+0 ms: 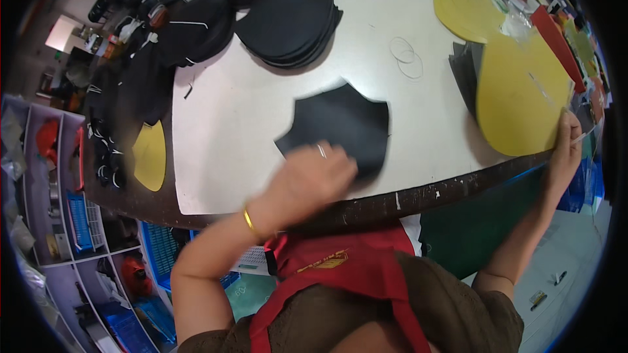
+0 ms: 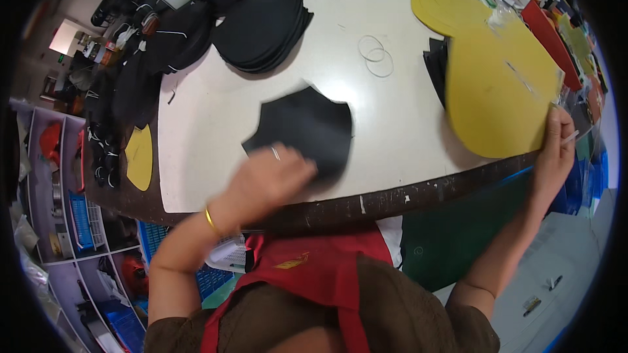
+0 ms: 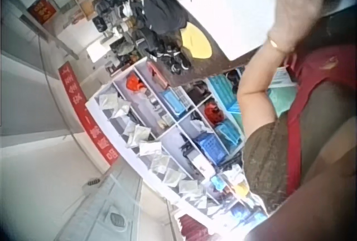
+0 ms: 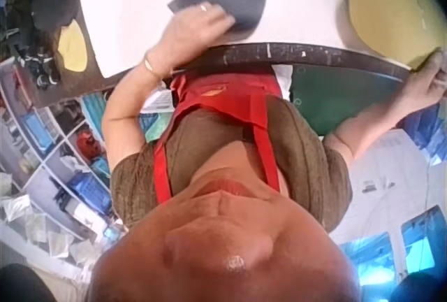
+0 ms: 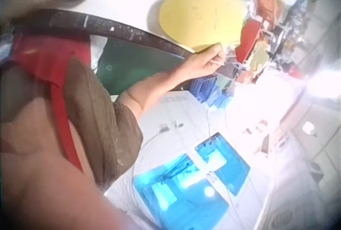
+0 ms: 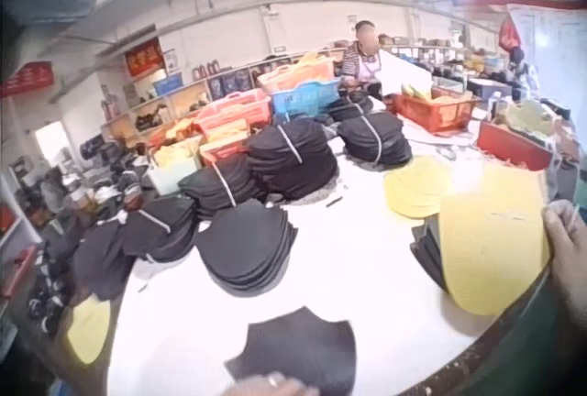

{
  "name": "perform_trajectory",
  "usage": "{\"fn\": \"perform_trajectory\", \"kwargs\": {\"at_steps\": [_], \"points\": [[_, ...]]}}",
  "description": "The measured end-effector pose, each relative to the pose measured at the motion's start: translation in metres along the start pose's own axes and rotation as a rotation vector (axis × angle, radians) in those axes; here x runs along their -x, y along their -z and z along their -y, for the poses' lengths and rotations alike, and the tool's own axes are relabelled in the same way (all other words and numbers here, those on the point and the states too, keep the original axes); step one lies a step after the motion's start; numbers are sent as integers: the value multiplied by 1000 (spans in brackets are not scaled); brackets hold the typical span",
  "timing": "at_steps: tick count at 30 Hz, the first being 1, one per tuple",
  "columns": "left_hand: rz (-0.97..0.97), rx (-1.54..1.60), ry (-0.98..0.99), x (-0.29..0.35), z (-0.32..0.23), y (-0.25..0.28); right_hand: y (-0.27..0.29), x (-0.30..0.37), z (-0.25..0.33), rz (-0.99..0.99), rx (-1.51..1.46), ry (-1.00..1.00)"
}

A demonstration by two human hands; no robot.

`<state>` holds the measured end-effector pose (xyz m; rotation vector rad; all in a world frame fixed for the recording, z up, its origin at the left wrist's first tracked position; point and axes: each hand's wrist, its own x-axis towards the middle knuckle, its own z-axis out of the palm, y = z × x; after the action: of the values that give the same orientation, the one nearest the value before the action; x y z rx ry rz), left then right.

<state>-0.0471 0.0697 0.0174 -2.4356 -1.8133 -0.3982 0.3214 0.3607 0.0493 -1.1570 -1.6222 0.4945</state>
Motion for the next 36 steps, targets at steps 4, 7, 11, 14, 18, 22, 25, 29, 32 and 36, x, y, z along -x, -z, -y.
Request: {"fn": "perform_trajectory", "kwargs": {"at_steps": [4, 7, 11, 14, 18, 22, 25, 29, 32, 36], "points": [[-122, 330, 200, 0, -58, 20, -80, 76, 71, 170, -342, -35], [-279, 133, 324, -8, -75, 21, -108, 131, 123, 547, -502, -177], [-606, 167, 383, -6, -49, 8, -136, 143, 150, 958, -860, 400], [-720, 730, 635, 25, -58, 25, -144, 106, 153, 651, -395, 198], [-891, 1576, 871, 27, -76, 15, -151, 110, 132, 1013, -619, -129], [-722, 421, 720, 39, -53, -18, -166, 97, 108, 1083, -218, -75], [-108, 81, 568, 46, -49, -7, -173, 96, 110, 1052, 5, 32], [-153, 152, 561, 44, -48, -9, -182, 98, 117, 1065, 16, 25], [-161, 159, 569, 42, -50, -9, -187, 100, 116, 1055, 32, 86], [-152, 182, 587, 40, -51, -9, -192, 102, 112, 1068, 99, 143]]}}
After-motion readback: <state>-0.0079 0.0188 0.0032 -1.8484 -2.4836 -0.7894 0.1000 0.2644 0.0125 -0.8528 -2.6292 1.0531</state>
